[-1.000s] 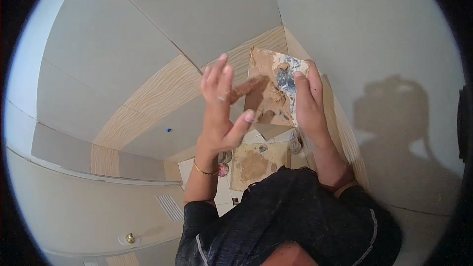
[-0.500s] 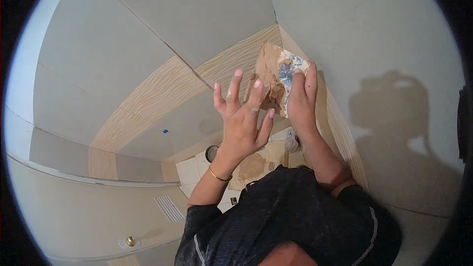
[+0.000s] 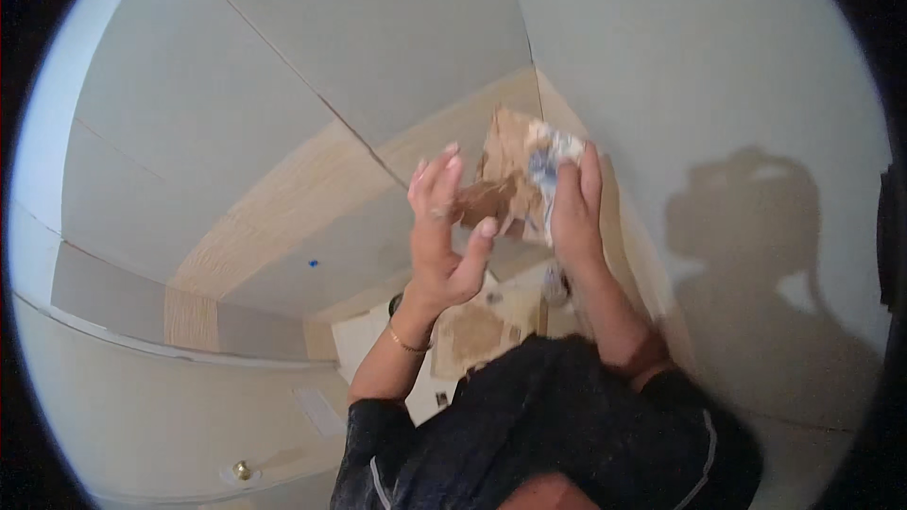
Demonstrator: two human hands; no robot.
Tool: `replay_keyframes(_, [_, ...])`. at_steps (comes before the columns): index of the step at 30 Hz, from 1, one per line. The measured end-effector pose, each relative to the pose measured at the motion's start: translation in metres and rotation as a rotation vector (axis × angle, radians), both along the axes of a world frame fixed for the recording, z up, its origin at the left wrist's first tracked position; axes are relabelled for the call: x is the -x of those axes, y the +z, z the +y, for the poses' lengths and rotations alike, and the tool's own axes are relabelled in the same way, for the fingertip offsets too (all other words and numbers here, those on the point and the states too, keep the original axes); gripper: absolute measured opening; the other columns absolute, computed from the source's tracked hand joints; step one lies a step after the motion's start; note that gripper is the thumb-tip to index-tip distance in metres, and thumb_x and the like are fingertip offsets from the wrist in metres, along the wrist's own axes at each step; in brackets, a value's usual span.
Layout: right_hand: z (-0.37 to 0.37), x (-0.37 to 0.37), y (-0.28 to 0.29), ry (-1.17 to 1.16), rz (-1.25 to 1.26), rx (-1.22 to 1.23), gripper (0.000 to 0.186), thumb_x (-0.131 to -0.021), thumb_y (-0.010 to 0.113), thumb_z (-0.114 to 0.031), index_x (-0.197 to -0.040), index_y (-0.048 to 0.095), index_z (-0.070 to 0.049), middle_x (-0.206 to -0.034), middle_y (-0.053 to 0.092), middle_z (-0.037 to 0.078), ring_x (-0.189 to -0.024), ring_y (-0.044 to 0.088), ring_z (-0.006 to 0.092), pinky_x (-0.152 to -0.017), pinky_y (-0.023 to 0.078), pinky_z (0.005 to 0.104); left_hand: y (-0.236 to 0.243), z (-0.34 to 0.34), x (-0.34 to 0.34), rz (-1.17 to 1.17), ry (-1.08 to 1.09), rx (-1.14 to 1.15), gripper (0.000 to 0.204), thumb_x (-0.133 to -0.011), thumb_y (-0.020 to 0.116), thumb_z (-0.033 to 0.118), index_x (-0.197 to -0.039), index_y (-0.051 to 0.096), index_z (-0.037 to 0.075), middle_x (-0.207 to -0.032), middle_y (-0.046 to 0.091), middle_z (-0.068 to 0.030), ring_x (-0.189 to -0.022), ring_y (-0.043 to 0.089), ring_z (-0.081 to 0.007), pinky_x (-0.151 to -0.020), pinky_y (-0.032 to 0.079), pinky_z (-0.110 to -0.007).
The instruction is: Applying grout or adhesive to the joints between wall tiles.
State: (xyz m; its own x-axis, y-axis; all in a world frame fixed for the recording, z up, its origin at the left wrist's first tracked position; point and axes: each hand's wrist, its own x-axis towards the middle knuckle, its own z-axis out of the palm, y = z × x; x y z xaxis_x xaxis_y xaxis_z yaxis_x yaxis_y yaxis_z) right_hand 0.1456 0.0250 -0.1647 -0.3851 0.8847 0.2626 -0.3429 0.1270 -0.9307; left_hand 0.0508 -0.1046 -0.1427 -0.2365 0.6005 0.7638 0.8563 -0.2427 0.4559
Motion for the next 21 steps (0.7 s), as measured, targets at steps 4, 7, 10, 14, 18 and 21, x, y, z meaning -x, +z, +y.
replay_keyframes(4, [0.004, 0.002, -0.007, 0.092, 0.035, 0.12, 0.036, -0.097, 0.039, -0.021, -0.124, 0.044, 0.003, -0.113, 0.054, 0.015, -0.105, 0.049, 0.021, -0.097, 0.038, 0.0346, 0.045, 0.012, 0.03, -0.274, -0.267, -0.155, 0.062, -0.088, 0.055, 0.006, -0.145, 0.029, -0.002, -0.142, 0.042, -0.0199, -0.116, 0.057, -0.0266, -0.107, 0.034, -0.042])
replay_keyframes(7, [0.009, -0.004, -0.009, 0.132, 0.055, 0.188, 0.034, -0.097, 0.039, -0.021, -0.121, 0.047, 0.003, -0.11, 0.055, 0.011, -0.103, 0.051, 0.0188, -0.096, 0.039, 0.0334, 0.098, 0.034, 0.059, -0.13, -0.251, -0.211, 0.061, -0.088, 0.053, 0.0, -0.145, 0.03, -0.002, -0.139, 0.045, -0.0195, -0.115, 0.058, -0.0261, -0.101, 0.04, -0.04])
replay_keyframes(10, [0.013, -0.01, -0.005, 0.26, 0.209, 0.089, 0.029, -0.097, 0.04, -0.019, -0.115, 0.049, 0.001, -0.104, 0.056, 0.008, -0.097, 0.053, 0.0158, -0.09, 0.042, 0.0313, 0.166, 0.071, 0.09, 0.018, -0.194, -0.289, 0.064, -0.086, 0.051, -0.003, -0.146, 0.03, 0.003, -0.131, 0.052, -0.0208, -0.115, 0.058, -0.0263, -0.102, 0.038, -0.042])
replay_keyframes(14, [0.01, -0.006, 0.003, 0.194, 0.179, 0.083, 0.023, -0.096, 0.039, -0.017, -0.107, 0.05, -0.001, -0.098, 0.057, 0.006, -0.091, 0.054, 0.0126, -0.085, 0.044, 0.0286, 0.283, 0.129, 0.127, 0.439, 0.014, -0.407, 0.068, -0.084, 0.048, -0.003, -0.148, 0.025, 0.006, -0.119, 0.064, -0.0145, -0.131, 0.043, -0.0326, -0.108, 0.03, -0.045])
replay_keyframes(18, [0.005, -0.005, 0.01, 0.206, 0.176, 0.158, 0.02, -0.095, 0.039, -0.016, -0.104, 0.051, -0.003, -0.095, 0.058, 0.005, -0.086, 0.056, 0.0123, -0.081, 0.046, 0.0282, 0.375, 0.176, 0.145, 0.747, 0.237, -0.546, 0.073, -0.083, 0.045, 0.001, -0.15, 0.016, 0.007, -0.117, 0.065, -0.0119, -0.141, 0.026, -0.0333, -0.115, 0.017, -0.049])
replay_keyframes(21, [0.007, -0.009, 0.009, 0.217, 0.204, 0.127, 0.02, -0.094, 0.04, -0.017, -0.103, 0.051, -0.003, -0.094, 0.059, 0.005, -0.083, 0.057, 0.0123, -0.08, 0.046, 0.0285, 0.416, 0.202, 0.149, 0.814, 0.291, -0.562, 0.075, -0.082, 0.044, 0.003, -0.151, 0.014, 0.008, -0.125, 0.061, -0.0134, -0.14, 0.027, -0.0335, -0.115, 0.015, -0.052])
